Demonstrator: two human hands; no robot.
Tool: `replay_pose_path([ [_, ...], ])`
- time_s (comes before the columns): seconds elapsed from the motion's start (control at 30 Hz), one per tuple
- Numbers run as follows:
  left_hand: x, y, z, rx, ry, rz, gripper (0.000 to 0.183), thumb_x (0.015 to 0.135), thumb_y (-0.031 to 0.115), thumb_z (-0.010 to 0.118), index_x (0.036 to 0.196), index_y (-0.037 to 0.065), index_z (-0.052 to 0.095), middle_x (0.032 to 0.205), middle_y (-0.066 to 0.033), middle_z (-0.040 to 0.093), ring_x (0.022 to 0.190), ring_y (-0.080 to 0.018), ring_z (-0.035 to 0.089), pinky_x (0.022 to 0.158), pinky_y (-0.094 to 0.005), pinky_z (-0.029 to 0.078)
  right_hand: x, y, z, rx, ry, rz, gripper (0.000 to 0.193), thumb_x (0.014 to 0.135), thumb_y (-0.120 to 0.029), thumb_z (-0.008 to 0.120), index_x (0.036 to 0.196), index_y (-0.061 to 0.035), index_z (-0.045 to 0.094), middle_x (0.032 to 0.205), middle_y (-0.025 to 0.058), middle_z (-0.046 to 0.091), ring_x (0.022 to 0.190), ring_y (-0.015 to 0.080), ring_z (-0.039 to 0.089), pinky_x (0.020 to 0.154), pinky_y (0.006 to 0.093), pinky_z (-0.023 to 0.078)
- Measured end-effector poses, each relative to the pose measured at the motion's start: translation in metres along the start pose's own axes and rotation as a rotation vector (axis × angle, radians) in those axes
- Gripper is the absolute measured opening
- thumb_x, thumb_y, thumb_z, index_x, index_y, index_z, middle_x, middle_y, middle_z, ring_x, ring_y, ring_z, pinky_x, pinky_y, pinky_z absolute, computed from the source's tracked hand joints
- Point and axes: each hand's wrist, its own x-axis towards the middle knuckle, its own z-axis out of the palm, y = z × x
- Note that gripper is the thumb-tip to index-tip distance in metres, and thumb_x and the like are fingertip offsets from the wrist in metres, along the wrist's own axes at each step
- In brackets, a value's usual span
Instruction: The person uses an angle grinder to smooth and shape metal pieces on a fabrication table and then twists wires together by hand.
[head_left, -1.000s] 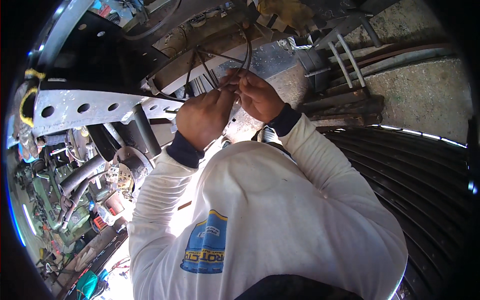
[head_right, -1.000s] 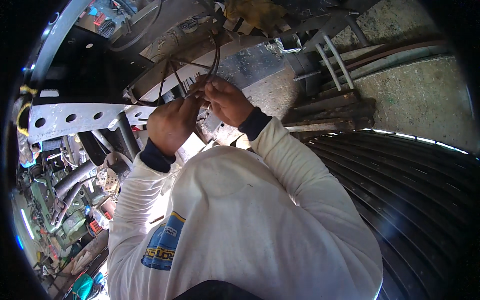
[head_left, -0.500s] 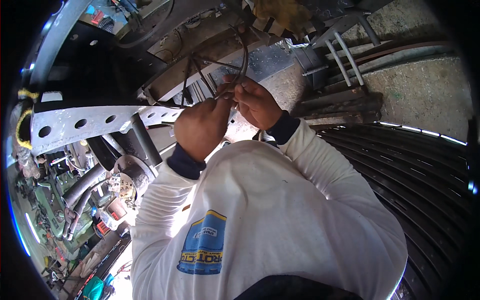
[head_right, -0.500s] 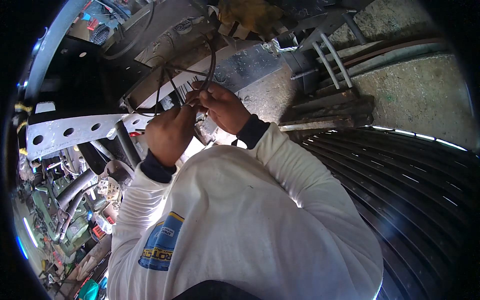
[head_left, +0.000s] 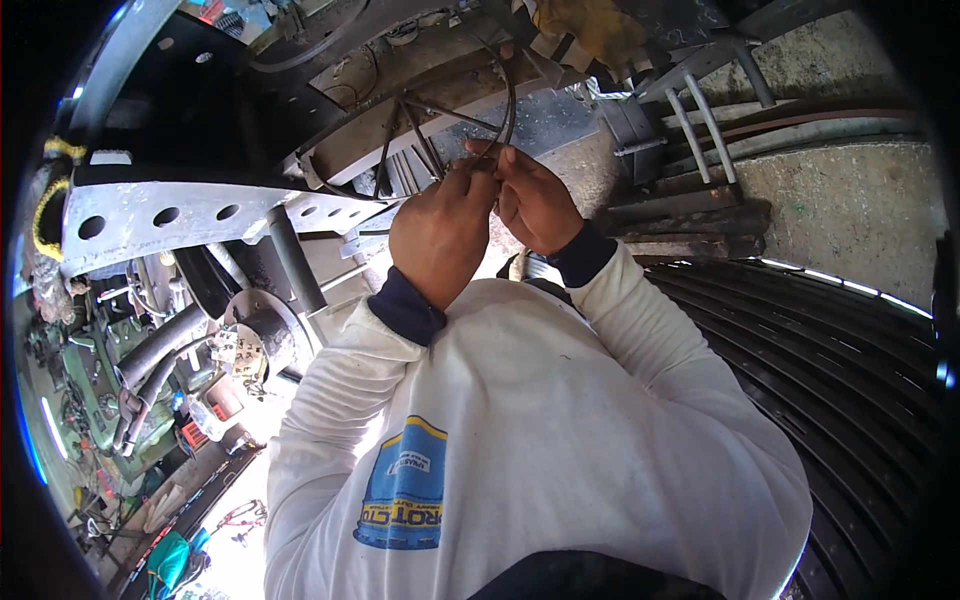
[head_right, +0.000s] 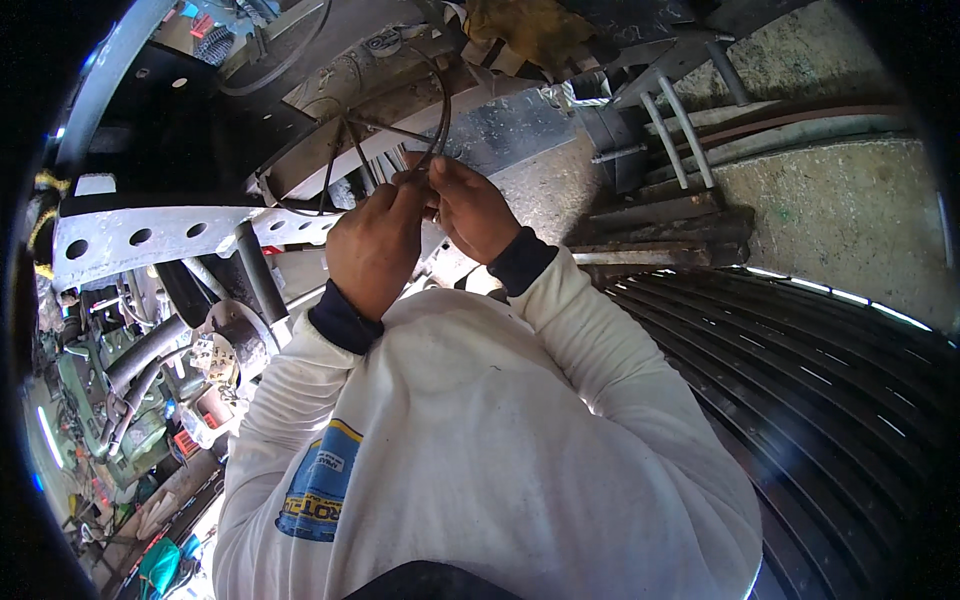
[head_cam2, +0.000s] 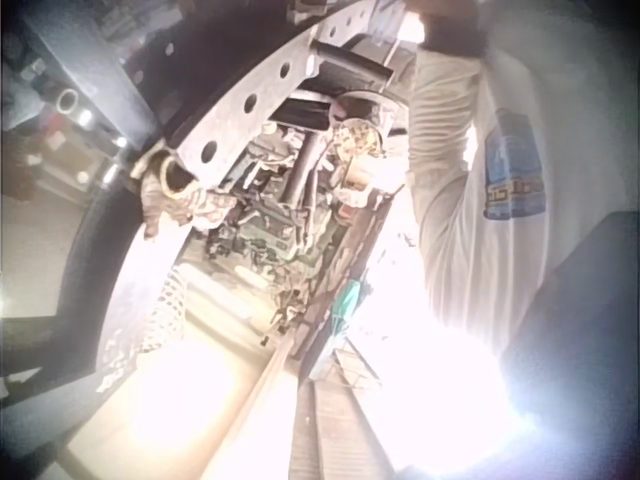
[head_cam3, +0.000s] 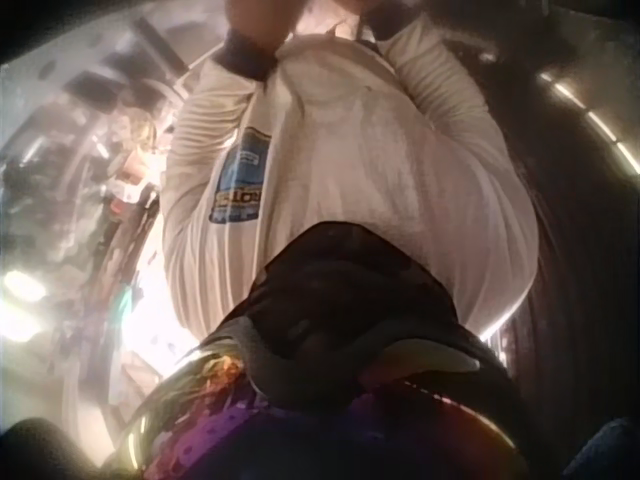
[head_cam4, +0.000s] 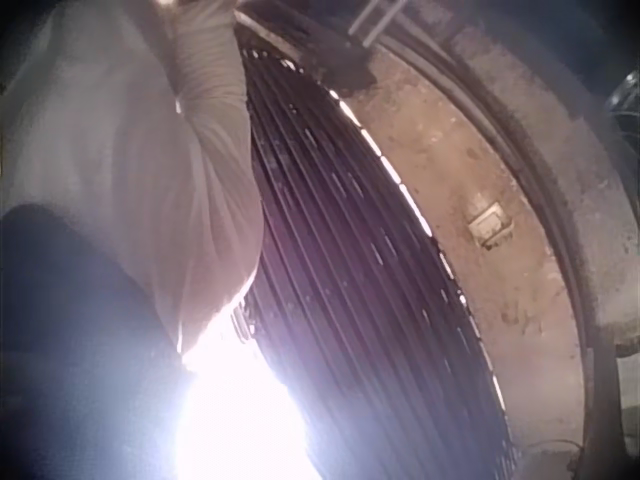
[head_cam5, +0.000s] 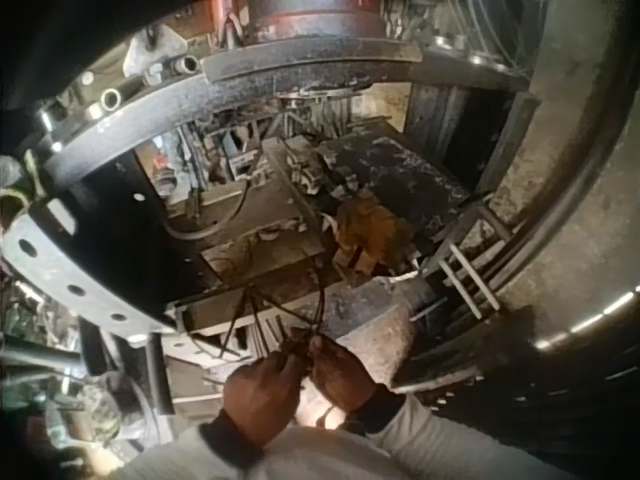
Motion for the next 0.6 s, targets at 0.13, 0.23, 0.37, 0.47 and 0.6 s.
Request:
replay_pose_path([
  [0.13,0.002,-0.003,0.000,0.032,0.045,0.025,0.020,0.077,0.012,0.061,0.097,0.011,0.059,0.090,-0.0037,0.060,0.075,-0.0214,0.061,0.060,-0.0361,0.048,-0.001,-0.001,0.007,-0.032,-0.024,-0.019,0.040,0.100,-0.030,0.047,0.130,-0.0033,0.047,0.114,0.0058,0.060,0.105,0.0139,0.055,0.090,0.0291,0.041],
  [0.23,0.006,-0.010,-0.005,0.166,0.164,0.044,0.020,0.077,0.017,0.068,0.097,0.016,0.065,0.080,0.0006,0.058,0.081,-0.0190,0.058,0.070,-0.0358,0.042,0.005,0.002,0.001,-0.072,-0.051,-0.040,0.036,0.099,-0.029,0.050,0.127,-0.0060,0.051,0.110,0.0020,0.061,0.097,0.0106,0.055,0.084,0.0279,0.042],
  [0.37,0.007,-0.024,-0.002,0.172,0.252,0.188,0.031,0.073,0.025,0.074,0.101,0.016,0.067,0.084,0.0030,0.060,0.084,-0.0174,0.056,0.073,-0.0350,0.038,0.010,0.010,-0.015,0.008,-0.094,-0.014,0.032,0.097,-0.023,0.056,0.122,-0.0043,0.051,0.104,0.0017,0.060,0.092,0.0099,0.055,0.081,0.0256,0.043],
  [0.47,0.011,-0.028,-0.004,0.164,0.224,0.186,0.029,0.074,0.027,0.073,0.099,0.014,0.067,0.083,0.0015,0.060,0.081,-0.0174,0.057,0.074,-0.0354,0.039,0.012,0.011,-0.011,0.008,-0.010,-0.040,0.029,0.095,-0.023,0.059,0.117,-0.0040,0.054,0.100,0.0018,0.059,0.090,0.0102,0.056,0.081,0.0259,0.044],
  [0.6,0.015,-0.033,-0.010,0.108,0.035,0.155,0.029,0.074,0.031,0.073,0.095,0.012,0.067,0.078,0.0006,0.062,0.077,-0.0166,0.058,0.072,-0.0351,0.041,0.012,0.005,0.002,-0.068,-0.044,-0.083,0.028,0.095,-0.024,0.060,0.113,-0.0039,0.054,0.096,0.0017,0.059,0.089,0.0103,0.055,0.081,0.0269,0.045],
])
